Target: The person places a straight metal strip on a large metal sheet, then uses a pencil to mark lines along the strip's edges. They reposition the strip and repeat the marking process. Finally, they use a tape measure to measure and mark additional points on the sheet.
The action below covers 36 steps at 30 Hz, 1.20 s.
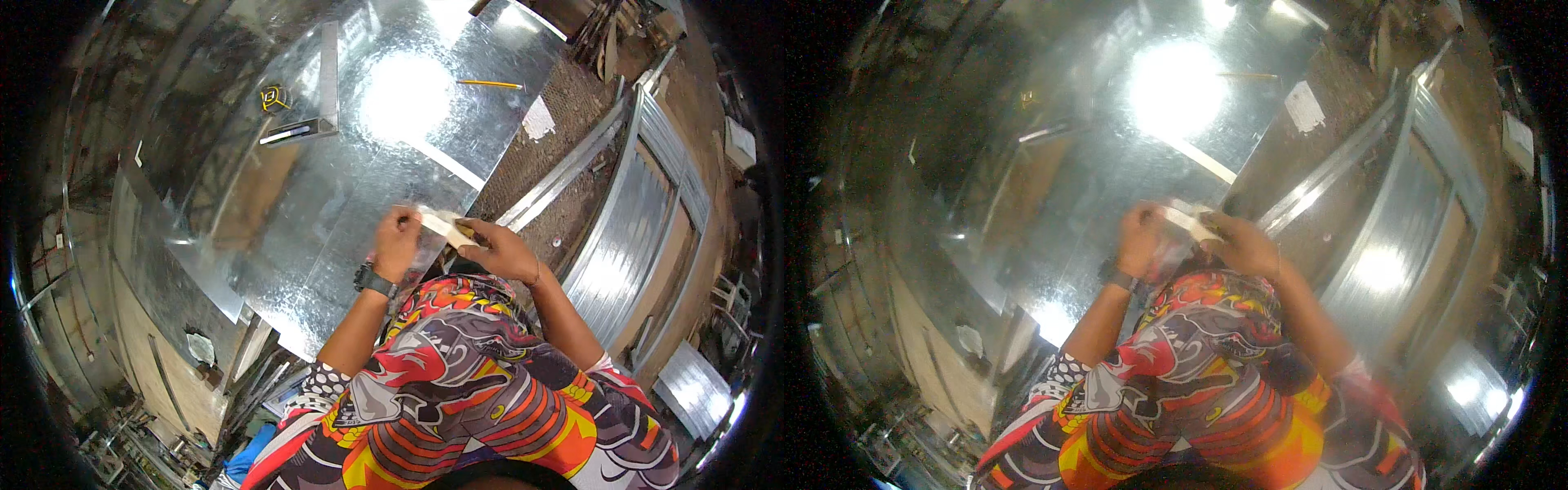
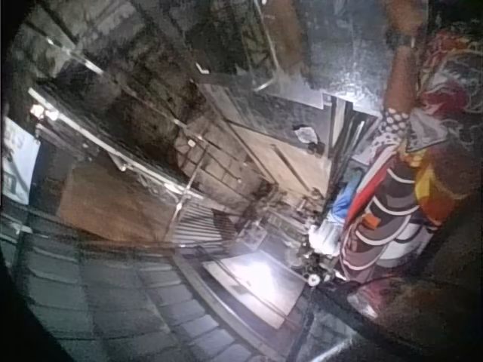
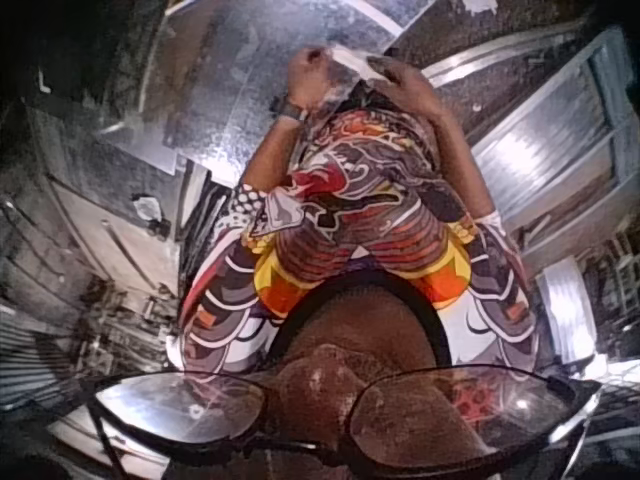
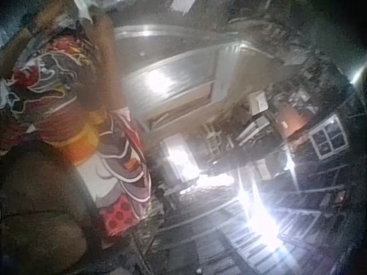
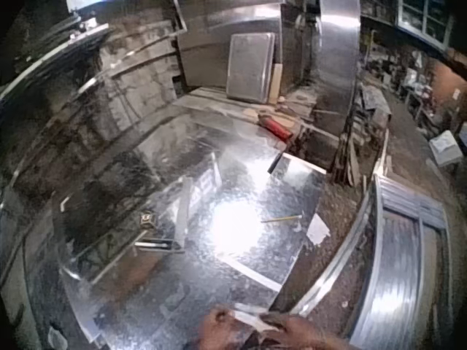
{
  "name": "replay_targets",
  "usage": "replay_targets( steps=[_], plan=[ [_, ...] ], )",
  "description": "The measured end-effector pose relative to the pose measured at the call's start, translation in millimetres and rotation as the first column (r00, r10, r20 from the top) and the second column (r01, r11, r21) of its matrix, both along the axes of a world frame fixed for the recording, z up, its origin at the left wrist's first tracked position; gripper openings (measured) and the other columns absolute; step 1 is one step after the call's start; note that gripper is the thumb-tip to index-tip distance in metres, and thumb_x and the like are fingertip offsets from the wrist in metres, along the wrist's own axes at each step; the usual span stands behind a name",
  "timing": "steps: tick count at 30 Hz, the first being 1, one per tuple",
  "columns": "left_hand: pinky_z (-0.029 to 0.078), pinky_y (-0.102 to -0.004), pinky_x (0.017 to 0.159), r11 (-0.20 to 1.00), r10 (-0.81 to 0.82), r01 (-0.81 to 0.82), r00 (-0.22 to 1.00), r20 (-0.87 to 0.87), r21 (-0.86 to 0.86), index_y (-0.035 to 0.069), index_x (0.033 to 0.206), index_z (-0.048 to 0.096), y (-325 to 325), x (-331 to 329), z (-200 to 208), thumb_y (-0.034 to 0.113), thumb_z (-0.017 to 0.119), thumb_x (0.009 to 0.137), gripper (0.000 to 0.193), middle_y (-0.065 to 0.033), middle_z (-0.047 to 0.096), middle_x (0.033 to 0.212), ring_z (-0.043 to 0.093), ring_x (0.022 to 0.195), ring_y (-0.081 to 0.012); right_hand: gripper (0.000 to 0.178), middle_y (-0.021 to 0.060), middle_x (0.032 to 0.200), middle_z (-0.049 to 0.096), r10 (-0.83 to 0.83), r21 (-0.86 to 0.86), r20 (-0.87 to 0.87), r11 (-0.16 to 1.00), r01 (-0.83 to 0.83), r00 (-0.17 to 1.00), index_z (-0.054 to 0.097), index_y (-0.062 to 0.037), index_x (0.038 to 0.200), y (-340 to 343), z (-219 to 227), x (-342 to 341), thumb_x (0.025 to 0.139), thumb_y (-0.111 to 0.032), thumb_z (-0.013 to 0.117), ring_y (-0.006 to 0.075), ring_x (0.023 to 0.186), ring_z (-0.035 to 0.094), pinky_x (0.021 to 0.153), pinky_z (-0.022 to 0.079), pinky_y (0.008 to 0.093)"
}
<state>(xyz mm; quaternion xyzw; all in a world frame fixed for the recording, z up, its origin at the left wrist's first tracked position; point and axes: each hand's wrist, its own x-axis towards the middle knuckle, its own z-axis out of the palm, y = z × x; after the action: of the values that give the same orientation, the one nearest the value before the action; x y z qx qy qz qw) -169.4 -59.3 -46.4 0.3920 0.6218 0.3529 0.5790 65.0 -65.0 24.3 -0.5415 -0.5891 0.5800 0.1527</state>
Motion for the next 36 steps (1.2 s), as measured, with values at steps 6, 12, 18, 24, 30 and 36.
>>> replay_targets(
  steps=[6, 12, 18, 24, 30, 36],
  plan=[
    [0.051, -0.0311, 0.067, 0.998, -0.046, 0.048, 0.996, -0.076, 0.029, 0.002, 0.106, 0.068, 13, -31, -11, 0.024, 0.068, 0.099, 0.023, -0.005, 0.07, 0.093, 0.063, 0.075, -0.0143, 0.033, 0.0078, 0.093, 0.074, 0.034, -0.018, -0.031, 0.999, -0.035, 0.999, 0.071, 0.0006, 0.115, 3, 13, 5, 0.096, -0.026, 0.075, 0.0156, 0.083, 0.066, 0.073, 0.053, 0.0352],
    [0.047, -0.0285, 0.067, 0.994, 0.108, -0.105, 0.989, -0.105, 0.033, 0.001, 0.097, 0.069, 80, -6, 24, 0.014, 0.075, 0.094, 0.015, -0.0017, 0.065, 0.084, 0.056, 0.073, -0.0093, 0.046, 0.0215, 0.085, 0.073, 0.008, 0.063, 0.294, 0.998, -0.028, 0.956, 0.076, 0.0013, 0.102, 65, 45, 10, 0.093, -0.044, 0.073, 0.035, 0.08, 0.072, 0.075, 0.054, 0.0454],
    [0.049, -0.0304, 0.071, 0.956, 0.214, -0.174, 0.964, -0.159, 0.235, -0.001, 0.092, 0.07, 128, -19, 44, 0.011, 0.075, 0.093, 0.013, -0.0032, 0.069, 0.084, 0.059, 0.074, -0.0133, 0.055, 0.0164, 0.082, 0.071, 0.086, 0.128, 0.0, 0.988, -0.085, 0.996, 0.073, 0.0024, 0.099, 98, 58, 25, 0.096, -0.052, 0.069, 0.0222, 0.075, 0.066, 0.072, 0.052, 0.042],
    [0.052, -0.0334, 0.074, 0.954, 0.243, -0.153, 0.898, -0.367, 0.258, -0.001, 0.092, 0.072, 110, -60, 11, 0.014, 0.077, 0.09, 0.016, -0.0071, 0.073, 0.086, 0.064, 0.077, -0.0166, 0.055, 0.0245, 0.08, 0.07, 0.012, 0.102, 0.383, 0.993, -0.055, 0.923, 0.074, 0.0011, 0.092, 63, 17, 13, 0.093, -0.053, 0.07, 0.0417, 0.078, 0.07, 0.074, 0.053, 0.0494],
    [0.054, -0.0371, 0.075, 0.937, 0.297, -0.141, 0.804, -0.516, 0.32, 0.006, 0.088, 0.076, 100, -67, -58, 0.017, 0.08, 0.084, 0.012, -0.009, 0.072, 0.089, 0.068, 0.08, -0.0223, 0.049, 0.0244, 0.086, 0.072, -0.067, 0.128, 0.467, 0.992, 0.007, 0.882, 0.077, -0.0033, 0.097, 37, -25, -13, 0.093, -0.051, 0.069, 0.0439, 0.083, 0.07, 0.077, 0.054, 0.0519],
    [0.049, -0.0389, 0.086, 0.935, 0.314, -0.085, 0.647, -0.695, 0.343, 0.012, 0.087, 0.078, 98, -40, -59, 0.022, 0.082, 0.083, 0.011, -0.0039, 0.071, 0.091, 0.066, 0.088, -0.0223, 0.047, 0.0235, 0.088, 0.072, -0.162, 0.135, 0.463, 0.985, 0.112, 0.871, 0.075, -0.0031, 0.091, 24, -47, -8, 0.094, -0.049, 0.067, 0.0434, 0.084, 0.07, 0.077, 0.054, 0.0517]
  ],
)
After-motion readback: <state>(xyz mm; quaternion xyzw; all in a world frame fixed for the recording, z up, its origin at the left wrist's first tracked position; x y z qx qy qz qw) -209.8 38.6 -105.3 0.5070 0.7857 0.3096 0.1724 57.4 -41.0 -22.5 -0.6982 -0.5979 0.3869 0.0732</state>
